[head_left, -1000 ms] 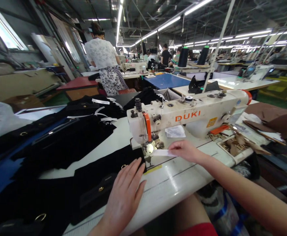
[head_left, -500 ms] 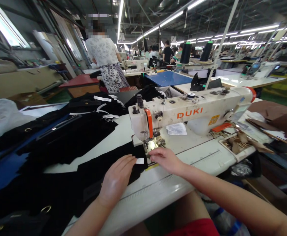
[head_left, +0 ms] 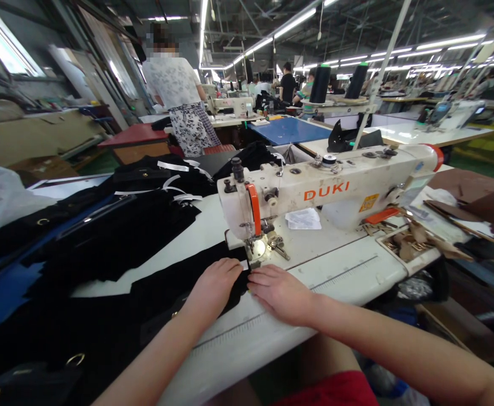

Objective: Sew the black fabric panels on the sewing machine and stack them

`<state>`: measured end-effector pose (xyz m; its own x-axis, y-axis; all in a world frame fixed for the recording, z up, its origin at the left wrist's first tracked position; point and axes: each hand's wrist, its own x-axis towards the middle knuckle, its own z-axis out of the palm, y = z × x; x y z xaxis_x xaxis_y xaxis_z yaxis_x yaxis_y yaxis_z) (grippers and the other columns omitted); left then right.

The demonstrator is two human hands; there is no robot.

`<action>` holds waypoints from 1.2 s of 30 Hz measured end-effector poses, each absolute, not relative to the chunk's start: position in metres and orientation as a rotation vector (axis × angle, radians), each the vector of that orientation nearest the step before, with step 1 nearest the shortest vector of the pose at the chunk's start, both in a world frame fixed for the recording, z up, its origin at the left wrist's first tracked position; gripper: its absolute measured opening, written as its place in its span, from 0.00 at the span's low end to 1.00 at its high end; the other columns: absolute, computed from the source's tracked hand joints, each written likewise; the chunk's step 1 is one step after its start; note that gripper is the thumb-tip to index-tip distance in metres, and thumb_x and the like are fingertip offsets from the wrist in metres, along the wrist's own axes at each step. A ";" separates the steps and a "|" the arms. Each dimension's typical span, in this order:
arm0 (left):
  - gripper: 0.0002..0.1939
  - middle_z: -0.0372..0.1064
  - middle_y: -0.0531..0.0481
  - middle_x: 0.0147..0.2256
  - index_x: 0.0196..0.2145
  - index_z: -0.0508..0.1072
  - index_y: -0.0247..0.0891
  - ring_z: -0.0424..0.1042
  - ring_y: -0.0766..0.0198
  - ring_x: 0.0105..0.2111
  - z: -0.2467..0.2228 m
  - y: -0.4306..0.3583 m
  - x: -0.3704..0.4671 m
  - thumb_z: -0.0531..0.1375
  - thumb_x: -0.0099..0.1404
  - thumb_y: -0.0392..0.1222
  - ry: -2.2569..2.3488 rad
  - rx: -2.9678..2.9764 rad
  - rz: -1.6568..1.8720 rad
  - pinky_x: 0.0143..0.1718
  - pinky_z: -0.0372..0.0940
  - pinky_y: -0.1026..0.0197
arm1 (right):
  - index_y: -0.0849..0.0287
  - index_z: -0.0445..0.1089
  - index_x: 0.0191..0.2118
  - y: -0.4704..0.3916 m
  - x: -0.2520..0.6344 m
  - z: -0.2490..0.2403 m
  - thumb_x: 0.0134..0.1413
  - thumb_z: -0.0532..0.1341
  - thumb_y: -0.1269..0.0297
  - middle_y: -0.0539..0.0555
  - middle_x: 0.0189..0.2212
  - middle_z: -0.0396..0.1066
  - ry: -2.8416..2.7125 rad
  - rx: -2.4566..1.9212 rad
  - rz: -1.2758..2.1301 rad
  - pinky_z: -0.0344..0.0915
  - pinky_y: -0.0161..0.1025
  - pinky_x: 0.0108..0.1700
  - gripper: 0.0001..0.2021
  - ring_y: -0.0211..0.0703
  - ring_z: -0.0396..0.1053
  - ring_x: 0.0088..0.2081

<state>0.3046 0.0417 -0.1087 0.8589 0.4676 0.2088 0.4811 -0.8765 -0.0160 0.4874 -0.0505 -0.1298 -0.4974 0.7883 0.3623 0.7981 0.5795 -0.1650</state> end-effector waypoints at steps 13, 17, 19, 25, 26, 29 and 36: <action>0.15 0.73 0.43 0.41 0.42 0.73 0.33 0.71 0.57 0.43 -0.122 0.042 0.306 0.50 0.65 0.26 -0.598 -2.928 -0.552 0.43 0.70 0.57 | 0.64 0.72 0.45 -0.052 0.488 -0.132 0.64 0.53 0.70 0.61 0.48 0.72 -2.379 -1.261 -0.024 0.61 0.45 0.56 0.11 0.46 0.67 0.51; 0.16 0.73 0.44 0.41 0.42 0.73 0.35 0.71 0.58 0.43 -0.125 0.043 0.306 0.48 0.66 0.27 -0.612 -2.908 -0.577 0.43 0.70 0.58 | 0.64 0.72 0.46 -0.053 0.489 -0.132 0.64 0.53 0.70 0.62 0.48 0.72 -2.368 -1.260 -0.010 0.62 0.46 0.56 0.12 0.46 0.67 0.51; 0.16 0.73 0.43 0.41 0.42 0.73 0.34 0.71 0.58 0.43 -0.126 0.042 0.306 0.48 0.66 0.27 -0.608 -2.901 -0.580 0.44 0.70 0.58 | 0.64 0.72 0.46 -0.053 0.488 -0.133 0.64 0.52 0.70 0.62 0.48 0.72 -2.362 -1.258 -0.012 0.62 0.46 0.56 0.12 0.46 0.67 0.51; 0.17 0.74 0.43 0.42 0.43 0.74 0.35 0.71 0.57 0.45 -0.126 0.043 0.305 0.47 0.66 0.27 -0.621 -2.939 -0.555 0.47 0.70 0.54 | 0.64 0.72 0.46 -0.053 0.488 -0.134 0.63 0.53 0.70 0.62 0.48 0.72 -2.354 -1.250 -0.018 0.61 0.46 0.56 0.12 0.47 0.66 0.51; 0.18 0.74 0.42 0.42 0.43 0.74 0.34 0.71 0.57 0.45 -0.126 0.043 0.305 0.47 0.66 0.28 -0.625 -2.945 -0.551 0.47 0.70 0.54 | 0.64 0.72 0.45 -0.053 0.488 -0.134 0.63 0.53 0.71 0.62 0.47 0.73 -2.354 -1.250 -0.010 0.61 0.46 0.56 0.12 0.47 0.66 0.51; 0.17 0.74 0.42 0.42 0.43 0.75 0.33 0.72 0.56 0.45 -0.128 0.042 0.305 0.47 0.67 0.30 -0.633 -2.953 -0.567 0.47 0.70 0.52 | 0.63 0.72 0.43 -0.049 0.490 -0.130 0.63 0.54 0.70 0.60 0.44 0.73 -2.352 -1.254 0.011 0.62 0.44 0.53 0.10 0.46 0.67 0.48; 0.19 0.71 0.39 0.51 0.52 0.72 0.33 0.70 0.54 0.52 -0.133 0.031 0.299 0.50 0.69 0.42 -0.811 -2.979 -0.555 0.54 0.67 0.48 | 0.61 0.72 0.40 -0.021 0.498 -0.124 0.61 0.57 0.70 0.56 0.34 0.72 -2.356 -1.434 -0.083 0.63 0.42 0.46 0.07 0.45 0.66 0.40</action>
<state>0.2986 0.0309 -0.1334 0.8035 0.4903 0.3375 0.4920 -0.8662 0.0870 0.4975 -0.0208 -0.1236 -0.4070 0.8442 0.3489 0.8666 0.4775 -0.1445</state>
